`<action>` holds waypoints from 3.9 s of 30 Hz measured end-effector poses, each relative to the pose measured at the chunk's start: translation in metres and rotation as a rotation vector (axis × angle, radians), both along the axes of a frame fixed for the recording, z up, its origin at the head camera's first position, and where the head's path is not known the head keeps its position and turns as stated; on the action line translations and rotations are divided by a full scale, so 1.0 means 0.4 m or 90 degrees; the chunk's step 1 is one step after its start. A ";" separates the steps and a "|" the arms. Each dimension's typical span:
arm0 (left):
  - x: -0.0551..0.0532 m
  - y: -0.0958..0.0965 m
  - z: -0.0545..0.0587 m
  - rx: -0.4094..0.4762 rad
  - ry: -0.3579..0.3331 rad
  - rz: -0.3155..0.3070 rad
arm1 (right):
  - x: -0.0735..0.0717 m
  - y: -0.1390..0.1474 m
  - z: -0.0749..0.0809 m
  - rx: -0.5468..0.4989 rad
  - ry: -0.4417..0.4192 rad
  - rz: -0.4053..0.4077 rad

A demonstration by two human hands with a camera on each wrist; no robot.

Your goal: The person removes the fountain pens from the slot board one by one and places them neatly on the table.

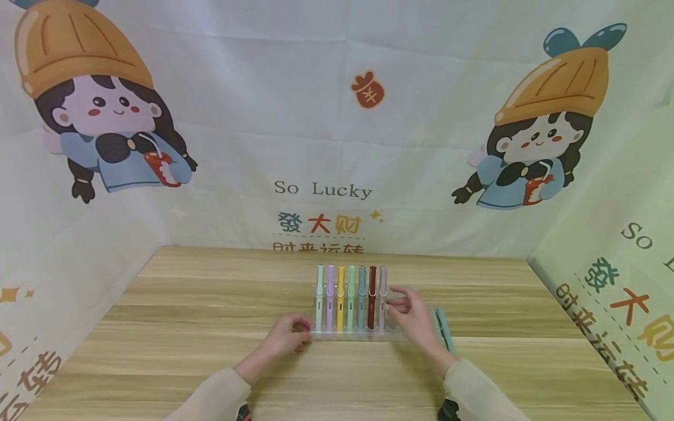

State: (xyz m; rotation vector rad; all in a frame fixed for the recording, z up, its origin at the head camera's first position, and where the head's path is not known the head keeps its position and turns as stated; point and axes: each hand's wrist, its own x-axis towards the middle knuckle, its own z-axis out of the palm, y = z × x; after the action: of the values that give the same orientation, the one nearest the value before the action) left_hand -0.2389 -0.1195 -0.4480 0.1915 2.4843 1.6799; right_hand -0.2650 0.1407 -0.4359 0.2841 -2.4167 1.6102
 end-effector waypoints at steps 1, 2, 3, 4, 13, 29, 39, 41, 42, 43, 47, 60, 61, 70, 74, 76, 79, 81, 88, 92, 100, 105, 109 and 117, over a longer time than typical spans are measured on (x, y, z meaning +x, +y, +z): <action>0.000 -0.001 0.000 0.001 0.001 -0.001 | -0.001 -0.002 -0.001 0.001 0.000 0.000; -0.001 -0.001 0.000 0.001 0.000 -0.002 | -0.003 -0.004 -0.002 0.001 -0.003 0.000; -0.001 -0.002 0.000 0.001 0.001 -0.003 | -0.004 -0.006 -0.002 0.003 -0.006 -0.001; -0.001 -0.002 -0.001 0.002 0.003 -0.005 | -0.005 -0.008 -0.003 0.003 -0.008 -0.001; -0.001 -0.001 -0.002 0.008 -0.002 0.003 | -0.014 -0.015 -0.011 0.020 -0.018 0.002; -0.002 -0.001 -0.002 0.000 0.001 -0.004 | -0.022 -0.026 -0.008 0.038 -0.030 0.009; 0.000 0.001 -0.004 0.010 0.005 0.002 | -0.021 -0.023 0.012 0.007 -0.008 0.008; -0.001 0.001 -0.004 0.010 0.004 0.002 | -0.022 -0.021 0.016 0.004 0.000 0.006; -0.001 0.001 -0.005 0.010 0.004 0.003 | -0.022 -0.019 0.017 0.003 0.005 0.004; -0.002 0.001 -0.005 0.008 0.004 0.003 | -0.022 -0.019 0.021 0.003 0.008 0.000; -0.005 0.000 -0.007 0.003 0.004 0.004 | -0.017 -0.013 0.039 0.001 0.016 0.000; 0.000 0.000 -0.005 -0.001 0.008 -0.005 | -0.012 0.028 0.037 0.009 -0.020 -0.002; -0.001 0.000 -0.005 -0.001 0.009 -0.005 | -0.012 0.032 0.037 0.007 -0.018 -0.001; -0.001 0.000 -0.004 0.002 0.005 0.000 | -0.014 0.076 0.030 -0.018 -0.010 0.007; -0.001 -0.001 -0.005 0.000 0.004 -0.001 | -0.009 0.096 0.032 -0.014 -0.026 0.014; -0.003 -0.001 -0.007 -0.001 0.004 -0.001 | -0.006 0.106 0.035 -0.006 -0.033 0.015; -0.005 -0.002 -0.010 -0.004 0.003 -0.001 | 0.000 0.122 0.040 0.000 -0.043 0.019; -0.006 -0.002 -0.011 -0.006 0.003 -0.001 | 0.003 0.133 0.042 0.002 -0.049 0.021; -0.005 -0.004 -0.011 -0.009 0.006 -0.002 | 0.011 0.176 0.045 -0.006 -0.070 0.045; -0.006 -0.006 -0.011 -0.007 0.008 -0.002 | 0.016 0.200 0.046 0.002 -0.085 0.045; -0.007 -0.002 -0.008 -0.011 0.004 0.001 | 0.035 0.243 0.045 0.005 -0.096 0.042; -0.005 -0.001 -0.005 -0.015 0.004 0.001 | 0.044 0.269 0.040 0.000 -0.101 0.037; -0.004 -0.001 -0.005 -0.014 0.004 0.002 | 0.048 0.290 0.033 0.016 -0.106 0.042; 0.001 0.002 0.000 -0.006 0.002 0.006 | 0.066 0.320 0.022 0.026 -0.128 0.077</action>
State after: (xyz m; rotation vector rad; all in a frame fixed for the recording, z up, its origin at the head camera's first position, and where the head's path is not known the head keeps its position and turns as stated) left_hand -0.2386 -0.1188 -0.4481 0.1823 2.4993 1.6721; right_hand -0.2388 0.2686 -0.4269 0.2941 -2.6306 1.7179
